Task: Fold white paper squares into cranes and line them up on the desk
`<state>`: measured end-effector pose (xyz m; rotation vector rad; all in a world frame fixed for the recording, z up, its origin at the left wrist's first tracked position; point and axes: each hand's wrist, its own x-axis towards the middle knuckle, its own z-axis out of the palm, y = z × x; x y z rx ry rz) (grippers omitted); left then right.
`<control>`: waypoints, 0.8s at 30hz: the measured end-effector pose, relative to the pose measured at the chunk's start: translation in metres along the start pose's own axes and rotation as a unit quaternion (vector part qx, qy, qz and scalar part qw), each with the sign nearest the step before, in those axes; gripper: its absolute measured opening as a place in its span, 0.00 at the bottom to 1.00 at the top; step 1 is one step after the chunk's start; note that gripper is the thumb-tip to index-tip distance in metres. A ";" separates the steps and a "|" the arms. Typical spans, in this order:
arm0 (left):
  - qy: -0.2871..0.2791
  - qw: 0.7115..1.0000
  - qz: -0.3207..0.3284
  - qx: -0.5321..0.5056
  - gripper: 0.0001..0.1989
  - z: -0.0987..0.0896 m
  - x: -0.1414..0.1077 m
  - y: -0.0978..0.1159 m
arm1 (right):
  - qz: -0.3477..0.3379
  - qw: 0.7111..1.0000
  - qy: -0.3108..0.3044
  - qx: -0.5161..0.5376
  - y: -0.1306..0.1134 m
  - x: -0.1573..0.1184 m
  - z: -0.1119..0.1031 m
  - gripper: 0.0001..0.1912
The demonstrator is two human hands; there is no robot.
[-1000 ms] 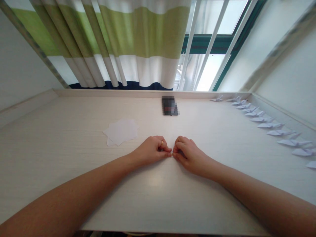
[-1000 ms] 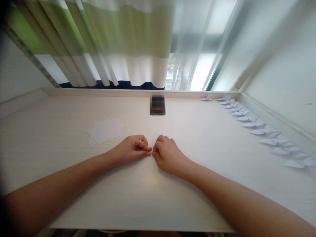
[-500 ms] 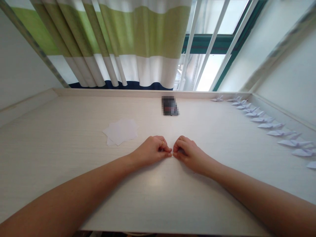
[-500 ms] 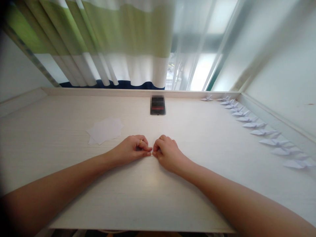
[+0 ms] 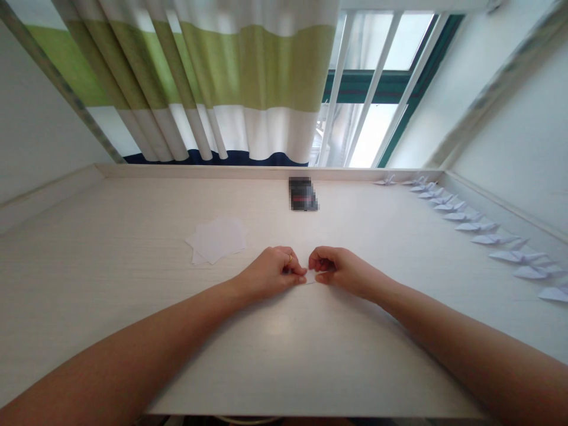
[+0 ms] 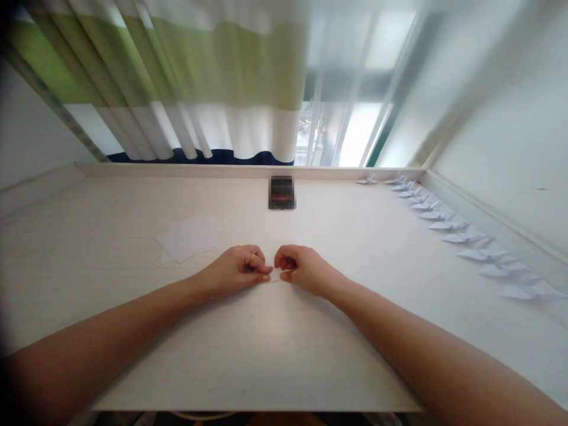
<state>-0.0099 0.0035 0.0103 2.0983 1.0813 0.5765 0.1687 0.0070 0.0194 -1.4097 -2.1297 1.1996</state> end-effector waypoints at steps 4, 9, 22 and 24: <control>-0.002 1.000 -0.012 -0.007 0.06 0.000 0.001 0.000 | 0.011 0.998 -0.044 0.048 -0.001 0.000 -0.007 0.12; -0.004 0.999 -0.026 -0.026 0.06 0.001 0.002 0.000 | -0.003 1.000 -0.029 0.005 -0.007 -0.004 -0.003 0.05; -0.016 0.998 -0.047 -0.046 0.09 -0.002 -0.001 0.002 | -0.023 0.987 0.051 -0.152 -0.015 -0.005 0.010 0.05; -0.014 0.996 -0.058 -0.059 0.08 -0.001 0.000 0.002 | -0.023 0.988 0.048 -0.147 -0.014 -0.005 0.010 0.05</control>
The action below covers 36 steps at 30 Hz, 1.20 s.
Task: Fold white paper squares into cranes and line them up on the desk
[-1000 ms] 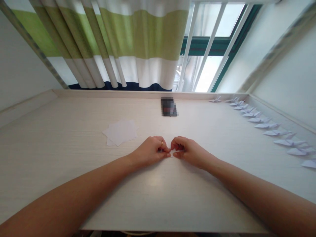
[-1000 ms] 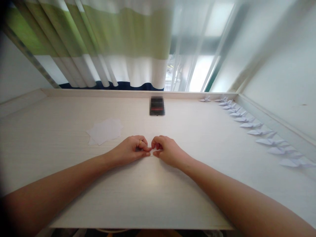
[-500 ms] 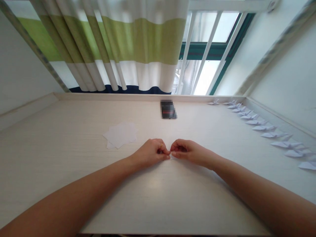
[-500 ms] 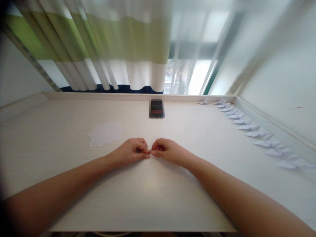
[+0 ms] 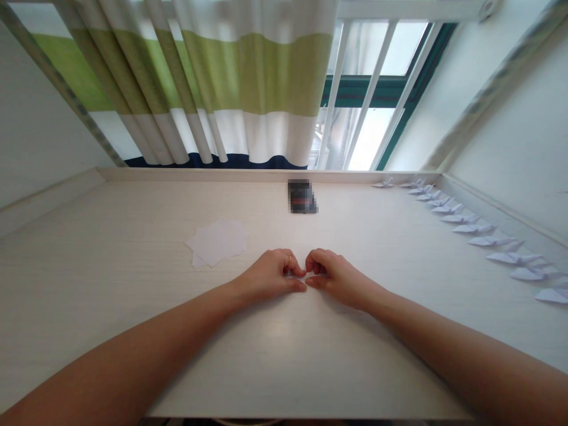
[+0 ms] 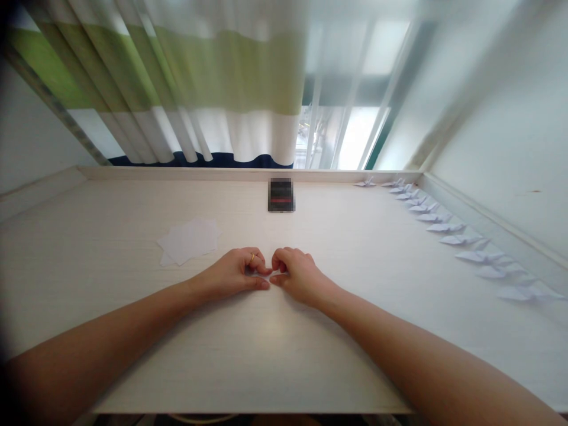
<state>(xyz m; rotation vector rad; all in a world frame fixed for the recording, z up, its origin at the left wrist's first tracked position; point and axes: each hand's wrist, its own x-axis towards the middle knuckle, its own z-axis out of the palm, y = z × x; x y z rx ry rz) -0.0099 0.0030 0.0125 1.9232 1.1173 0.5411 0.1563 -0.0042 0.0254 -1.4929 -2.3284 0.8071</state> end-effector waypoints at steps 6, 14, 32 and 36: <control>-0.023 0.999 -0.015 -0.027 0.05 -0.001 0.001 0.001 | -0.020 0.999 -0.009 0.030 0.009 -0.002 0.000 0.08; -0.008 1.000 0.013 0.014 0.09 -0.001 -0.002 -0.003 | -0.039 0.996 0.004 0.075 0.015 -0.008 -0.006 0.08; 0.132 0.944 0.023 -0.302 0.18 0.017 -0.007 0.004 | -0.099 0.909 0.221 0.340 0.010 -0.007 0.000 0.13; 0.184 0.913 0.010 -0.364 0.19 0.019 -0.001 0.006 | -0.081 0.864 0.215 0.448 0.006 -0.003 0.008 0.16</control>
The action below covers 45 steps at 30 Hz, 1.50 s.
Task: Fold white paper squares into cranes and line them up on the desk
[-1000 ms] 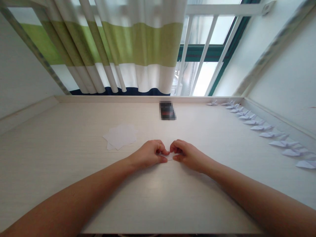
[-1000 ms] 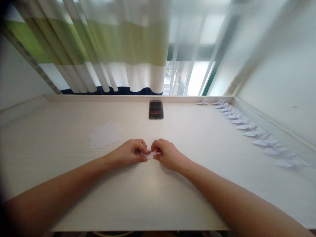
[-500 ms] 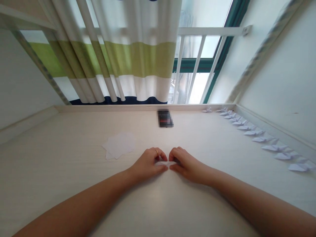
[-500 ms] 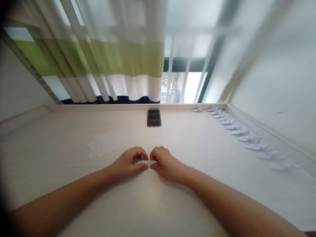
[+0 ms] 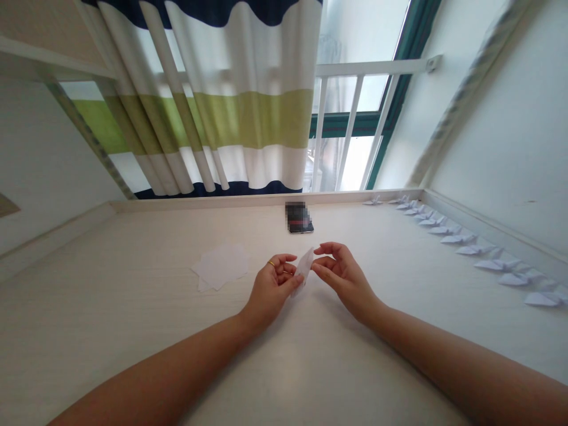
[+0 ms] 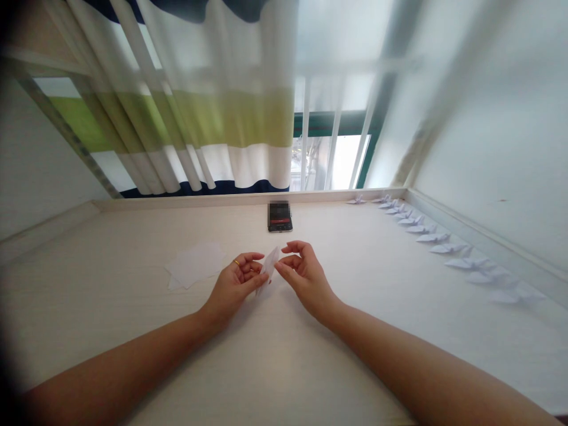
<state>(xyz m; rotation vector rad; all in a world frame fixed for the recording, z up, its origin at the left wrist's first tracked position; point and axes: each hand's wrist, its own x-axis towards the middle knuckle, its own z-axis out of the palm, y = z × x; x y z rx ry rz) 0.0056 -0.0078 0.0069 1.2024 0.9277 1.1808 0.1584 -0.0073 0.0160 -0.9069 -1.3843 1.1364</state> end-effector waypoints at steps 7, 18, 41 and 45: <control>0.033 0.999 0.005 -0.033 0.14 0.001 0.002 -0.003 | 0.026 0.990 -0.055 -0.125 0.010 -0.001 0.007 0.07; -0.024 0.999 -0.003 -0.029 0.09 0.004 0.001 -0.006 | -0.082 0.956 -0.049 -0.277 0.001 -0.002 0.006 0.03; -0.013 0.999 -0.037 -0.012 0.07 0.001 -0.003 0.003 | -0.103 0.944 -0.025 -0.312 -0.004 -0.004 0.001 0.04; -0.004 0.999 -0.043 0.007 0.08 0.003 -0.003 0.002 | -0.142 0.932 -0.011 -0.334 -0.004 -0.006 0.002 0.03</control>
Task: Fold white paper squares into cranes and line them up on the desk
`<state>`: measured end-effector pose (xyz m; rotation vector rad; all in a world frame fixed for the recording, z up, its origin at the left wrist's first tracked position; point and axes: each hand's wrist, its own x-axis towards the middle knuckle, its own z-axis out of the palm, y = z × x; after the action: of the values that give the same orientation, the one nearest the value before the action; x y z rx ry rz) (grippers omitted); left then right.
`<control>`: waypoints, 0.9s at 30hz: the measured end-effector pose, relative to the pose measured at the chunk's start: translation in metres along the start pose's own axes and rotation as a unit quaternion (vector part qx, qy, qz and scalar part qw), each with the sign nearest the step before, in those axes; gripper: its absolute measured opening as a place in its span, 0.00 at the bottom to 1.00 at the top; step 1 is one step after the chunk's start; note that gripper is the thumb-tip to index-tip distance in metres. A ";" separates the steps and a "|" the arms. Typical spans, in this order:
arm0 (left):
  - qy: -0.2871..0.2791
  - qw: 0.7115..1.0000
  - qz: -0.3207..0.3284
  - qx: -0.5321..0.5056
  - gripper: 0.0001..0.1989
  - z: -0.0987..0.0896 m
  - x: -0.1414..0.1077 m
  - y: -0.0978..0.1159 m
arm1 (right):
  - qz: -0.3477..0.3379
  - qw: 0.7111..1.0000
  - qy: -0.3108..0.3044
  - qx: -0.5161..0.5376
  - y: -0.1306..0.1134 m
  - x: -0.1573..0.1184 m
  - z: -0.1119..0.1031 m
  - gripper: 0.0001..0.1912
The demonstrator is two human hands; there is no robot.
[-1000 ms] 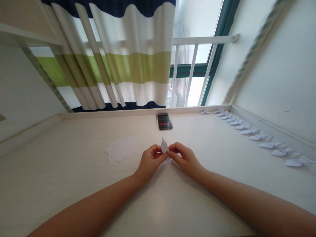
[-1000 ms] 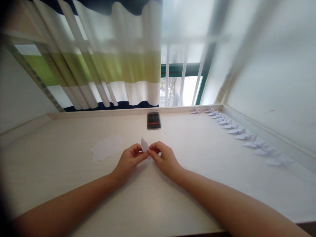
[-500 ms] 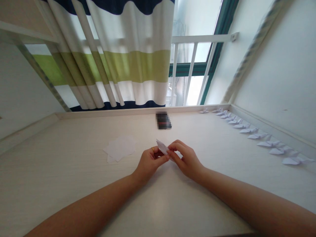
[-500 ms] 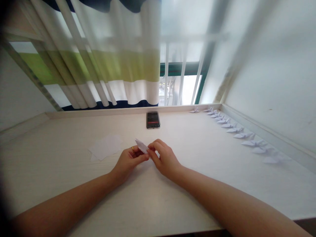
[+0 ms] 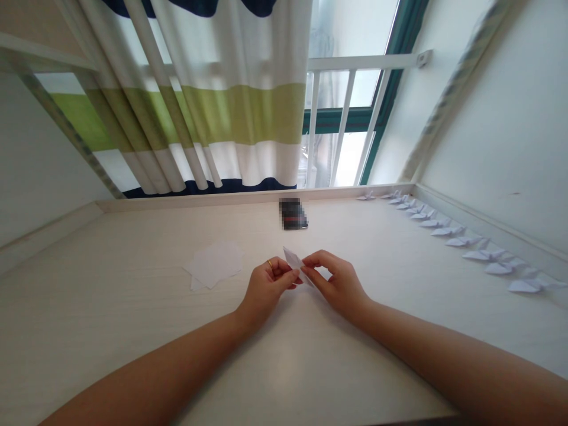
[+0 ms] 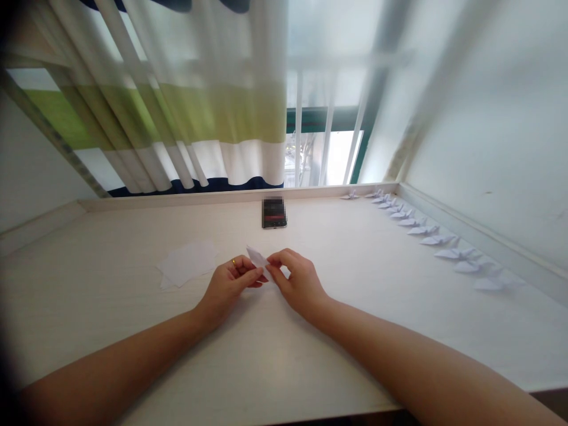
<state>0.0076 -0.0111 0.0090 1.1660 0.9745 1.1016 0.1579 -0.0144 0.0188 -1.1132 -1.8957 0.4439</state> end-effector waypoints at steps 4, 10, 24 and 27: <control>0.002 1.000 0.000 0.001 0.09 0.002 0.000 -0.001 | -0.034 0.999 0.016 -0.004 -0.001 0.000 0.000 0.05; 0.011 1.000 0.010 0.007 0.08 0.002 0.000 -0.004 | -0.029 1.000 0.000 -0.004 -0.001 0.001 0.000 0.05; 0.052 0.994 0.054 0.080 0.09 0.001 0.003 -0.016 | -0.039 0.998 -0.010 -0.046 0.001 -0.001 0.006 0.05; 0.037 0.996 0.053 0.067 0.08 0.002 0.002 -0.013 | -0.046 0.998 0.006 -0.049 0.000 -0.001 0.007 0.05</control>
<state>0.0122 -0.0106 -0.0036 1.3052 1.0662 1.1857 0.1522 -0.0149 0.0143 -1.0831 -1.9663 0.2946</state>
